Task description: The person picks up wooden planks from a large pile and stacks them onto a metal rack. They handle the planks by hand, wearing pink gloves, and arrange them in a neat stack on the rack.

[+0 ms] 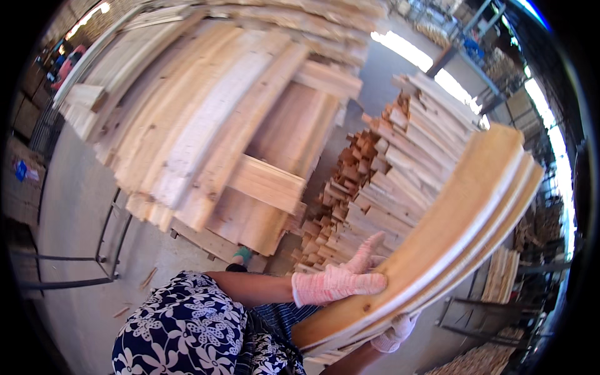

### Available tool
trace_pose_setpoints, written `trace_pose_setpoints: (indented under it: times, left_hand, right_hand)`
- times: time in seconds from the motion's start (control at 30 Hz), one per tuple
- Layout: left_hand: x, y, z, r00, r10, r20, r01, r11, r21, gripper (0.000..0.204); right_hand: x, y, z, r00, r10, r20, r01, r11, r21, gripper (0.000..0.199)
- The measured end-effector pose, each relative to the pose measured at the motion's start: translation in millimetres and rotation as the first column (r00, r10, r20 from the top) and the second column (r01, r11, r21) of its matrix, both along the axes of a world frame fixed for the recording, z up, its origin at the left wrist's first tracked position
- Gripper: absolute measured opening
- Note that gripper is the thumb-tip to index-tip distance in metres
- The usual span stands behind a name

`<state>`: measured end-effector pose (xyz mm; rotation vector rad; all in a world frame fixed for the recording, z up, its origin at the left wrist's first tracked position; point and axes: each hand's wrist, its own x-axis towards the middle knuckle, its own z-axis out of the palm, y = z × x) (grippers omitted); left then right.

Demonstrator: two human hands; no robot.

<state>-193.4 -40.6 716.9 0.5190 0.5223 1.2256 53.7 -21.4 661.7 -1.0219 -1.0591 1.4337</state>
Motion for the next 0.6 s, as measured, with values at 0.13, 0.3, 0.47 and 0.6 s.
trace_pose_setpoints:
  times: [0.13, 0.3, 0.47, 0.6]
  left_hand:
    - [-58, -19, 17, 0.999, 0.006, -0.039, -0.005, 1.000, 0.029, 0.123]
    - [-111, -26, 23, 0.925, 0.380, -0.009, -0.380, 0.924, -0.039, 0.090]
    - [-200, 30, 20, 0.835, 0.542, 0.094, -0.537, 0.840, -0.076, 0.079]
    - [-250, -6, 59, 0.775, 0.598, -0.205, -0.608, 0.794, 0.018, 0.078]
  right_hand:
    - [-72, 41, 46, 0.967, 0.252, -0.040, -0.252, 0.968, 0.007, 0.120]
    - [-174, 86, 87, 0.866, 0.499, 0.043, -0.497, 0.867, -0.040, 0.113]
    - [-289, 150, 92, 0.800, 0.588, 0.114, -0.595, 0.803, 0.033, 0.092]
    - [-295, 121, 102, 0.808, 0.585, -0.069, -0.575, 0.808, 0.129, 0.078]
